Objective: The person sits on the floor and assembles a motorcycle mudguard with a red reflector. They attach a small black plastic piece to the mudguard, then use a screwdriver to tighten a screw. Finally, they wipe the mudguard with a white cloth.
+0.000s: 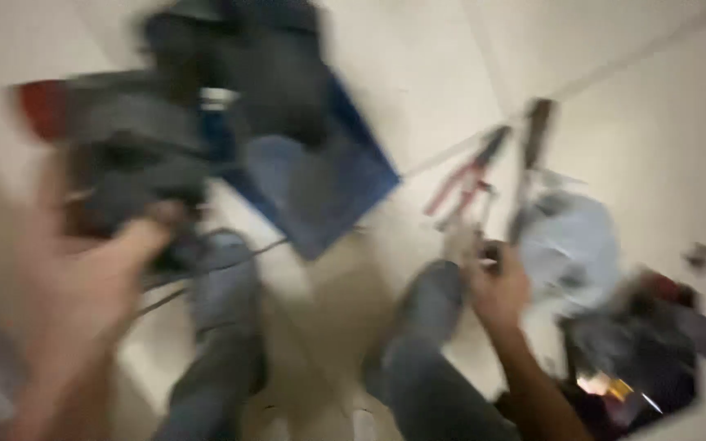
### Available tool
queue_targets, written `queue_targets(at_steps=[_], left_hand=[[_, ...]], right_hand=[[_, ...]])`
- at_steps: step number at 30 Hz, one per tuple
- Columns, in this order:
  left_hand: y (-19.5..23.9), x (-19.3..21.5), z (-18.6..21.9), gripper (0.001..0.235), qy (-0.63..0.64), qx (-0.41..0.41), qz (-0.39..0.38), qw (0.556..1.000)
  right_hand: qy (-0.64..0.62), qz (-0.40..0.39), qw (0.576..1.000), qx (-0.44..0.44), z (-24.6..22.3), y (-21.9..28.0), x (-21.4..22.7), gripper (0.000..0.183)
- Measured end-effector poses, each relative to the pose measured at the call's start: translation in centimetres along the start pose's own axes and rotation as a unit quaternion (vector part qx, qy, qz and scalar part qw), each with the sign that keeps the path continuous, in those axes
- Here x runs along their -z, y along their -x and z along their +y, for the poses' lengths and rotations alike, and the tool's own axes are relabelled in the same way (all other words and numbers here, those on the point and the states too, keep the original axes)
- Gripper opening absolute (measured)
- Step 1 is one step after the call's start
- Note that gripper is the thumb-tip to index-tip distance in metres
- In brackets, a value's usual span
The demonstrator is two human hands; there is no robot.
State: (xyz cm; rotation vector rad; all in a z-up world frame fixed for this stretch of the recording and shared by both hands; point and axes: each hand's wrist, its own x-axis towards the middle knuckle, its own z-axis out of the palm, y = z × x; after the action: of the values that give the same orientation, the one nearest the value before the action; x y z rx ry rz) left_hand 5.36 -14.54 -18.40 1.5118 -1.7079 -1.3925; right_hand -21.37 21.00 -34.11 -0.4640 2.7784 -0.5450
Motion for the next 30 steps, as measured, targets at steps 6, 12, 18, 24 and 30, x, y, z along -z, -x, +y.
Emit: queue_targets(at_steps=[6,12,18,24,30], left_hand=[[-1.4,0.6,2.7,0.067,0.072,-0.037,-0.026,0.996],[-2.4,2.8,1.5,0.065,0.087,-0.046,0.015,0.995],[-2.9,3.7,0.7,0.063,0.088,-0.064,-0.007,0.994],[-3.1,3.8,1.1,0.064,0.107,-0.035,0.003,0.994],[-2.9,4.0,0.9,0.061,0.082,-0.041,-0.025,0.995]], right_hand=[[0.012,-0.269,0.963,0.017,-15.5,0.1,2.5,0.028],[0.152,-0.397,0.889,0.169,-22.0,-1.7,-3.2,0.045],[0.172,-0.415,0.873,0.192,-24.2,-3.2,-8.4,0.025],[0.083,-0.388,0.901,0.174,-26.2,-2.0,-9.8,0.032],[0.133,-0.387,0.897,0.170,-25.5,-2.2,-12.9,0.021]])
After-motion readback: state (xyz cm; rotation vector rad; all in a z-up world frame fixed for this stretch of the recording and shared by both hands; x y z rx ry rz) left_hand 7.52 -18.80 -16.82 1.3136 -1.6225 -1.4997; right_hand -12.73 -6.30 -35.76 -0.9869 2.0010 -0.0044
